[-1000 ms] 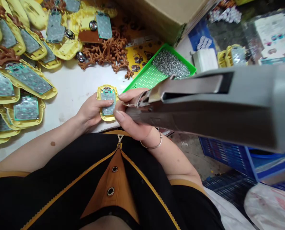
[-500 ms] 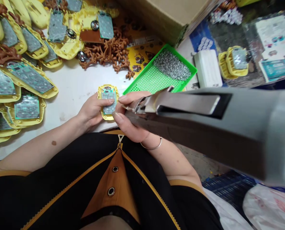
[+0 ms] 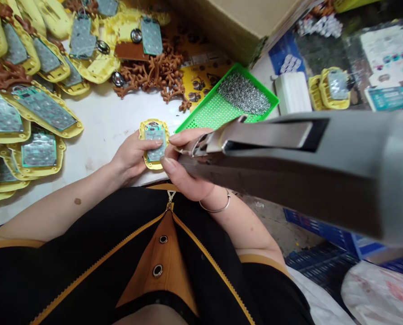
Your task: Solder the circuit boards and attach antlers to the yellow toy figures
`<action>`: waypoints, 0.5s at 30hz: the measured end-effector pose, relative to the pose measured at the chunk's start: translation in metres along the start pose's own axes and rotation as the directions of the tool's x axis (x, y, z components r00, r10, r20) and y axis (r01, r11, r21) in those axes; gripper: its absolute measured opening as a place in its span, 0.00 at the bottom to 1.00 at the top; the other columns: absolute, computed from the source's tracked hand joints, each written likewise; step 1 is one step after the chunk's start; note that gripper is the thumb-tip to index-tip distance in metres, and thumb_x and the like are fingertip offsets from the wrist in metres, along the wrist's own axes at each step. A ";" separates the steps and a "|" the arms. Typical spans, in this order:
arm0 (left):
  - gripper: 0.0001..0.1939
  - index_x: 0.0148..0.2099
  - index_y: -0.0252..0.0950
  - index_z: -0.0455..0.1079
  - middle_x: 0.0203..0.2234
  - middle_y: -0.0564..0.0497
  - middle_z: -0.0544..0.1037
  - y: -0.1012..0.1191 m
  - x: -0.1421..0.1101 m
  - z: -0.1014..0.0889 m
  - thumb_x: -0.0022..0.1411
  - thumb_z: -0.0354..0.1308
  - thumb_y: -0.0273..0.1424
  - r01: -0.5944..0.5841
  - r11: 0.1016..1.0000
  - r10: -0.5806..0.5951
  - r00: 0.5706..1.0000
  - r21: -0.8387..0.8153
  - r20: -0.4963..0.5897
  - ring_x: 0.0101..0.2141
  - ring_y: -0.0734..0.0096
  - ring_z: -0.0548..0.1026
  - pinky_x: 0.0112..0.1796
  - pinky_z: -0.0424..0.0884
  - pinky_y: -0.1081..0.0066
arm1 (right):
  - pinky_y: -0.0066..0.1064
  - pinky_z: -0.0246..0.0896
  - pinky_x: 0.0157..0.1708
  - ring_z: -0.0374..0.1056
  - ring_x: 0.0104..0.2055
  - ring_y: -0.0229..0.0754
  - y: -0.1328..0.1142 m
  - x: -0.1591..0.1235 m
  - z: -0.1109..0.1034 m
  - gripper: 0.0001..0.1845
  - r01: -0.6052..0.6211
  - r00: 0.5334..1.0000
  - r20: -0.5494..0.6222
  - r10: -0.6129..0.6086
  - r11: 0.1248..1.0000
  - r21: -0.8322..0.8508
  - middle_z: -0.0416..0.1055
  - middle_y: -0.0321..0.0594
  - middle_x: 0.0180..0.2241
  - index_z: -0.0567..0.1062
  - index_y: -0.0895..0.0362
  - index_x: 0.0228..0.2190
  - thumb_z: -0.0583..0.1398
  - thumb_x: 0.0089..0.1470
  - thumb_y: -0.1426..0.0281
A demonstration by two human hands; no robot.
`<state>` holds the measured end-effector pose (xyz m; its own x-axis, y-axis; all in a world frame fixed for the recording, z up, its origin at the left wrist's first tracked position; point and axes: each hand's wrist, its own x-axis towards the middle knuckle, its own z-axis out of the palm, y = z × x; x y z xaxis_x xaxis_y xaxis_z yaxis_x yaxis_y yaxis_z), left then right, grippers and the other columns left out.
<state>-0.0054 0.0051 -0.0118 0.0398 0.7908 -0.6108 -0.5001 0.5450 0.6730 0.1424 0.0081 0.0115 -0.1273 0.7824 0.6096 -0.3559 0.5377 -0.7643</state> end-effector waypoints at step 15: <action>0.23 0.43 0.33 0.73 0.34 0.47 0.80 0.007 -0.010 -0.012 0.42 0.71 0.24 -0.017 0.985 0.001 0.996 0.172 0.090 0.37 0.59 0.78 0.47 0.75 0.56 | 0.31 0.62 0.18 0.58 0.16 0.34 0.001 0.000 -0.009 0.10 -0.037 0.986 -0.165 0.021 0.995 -0.096 0.61 0.26 0.20 0.75 0.43 0.41 0.67 0.57 0.62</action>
<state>-0.0200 -0.0027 -0.0056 0.1171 0.8134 -0.5698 -0.3448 0.5714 0.7448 0.1503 0.0115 0.0090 0.0194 0.8347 0.5504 -0.2605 0.5357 -0.8032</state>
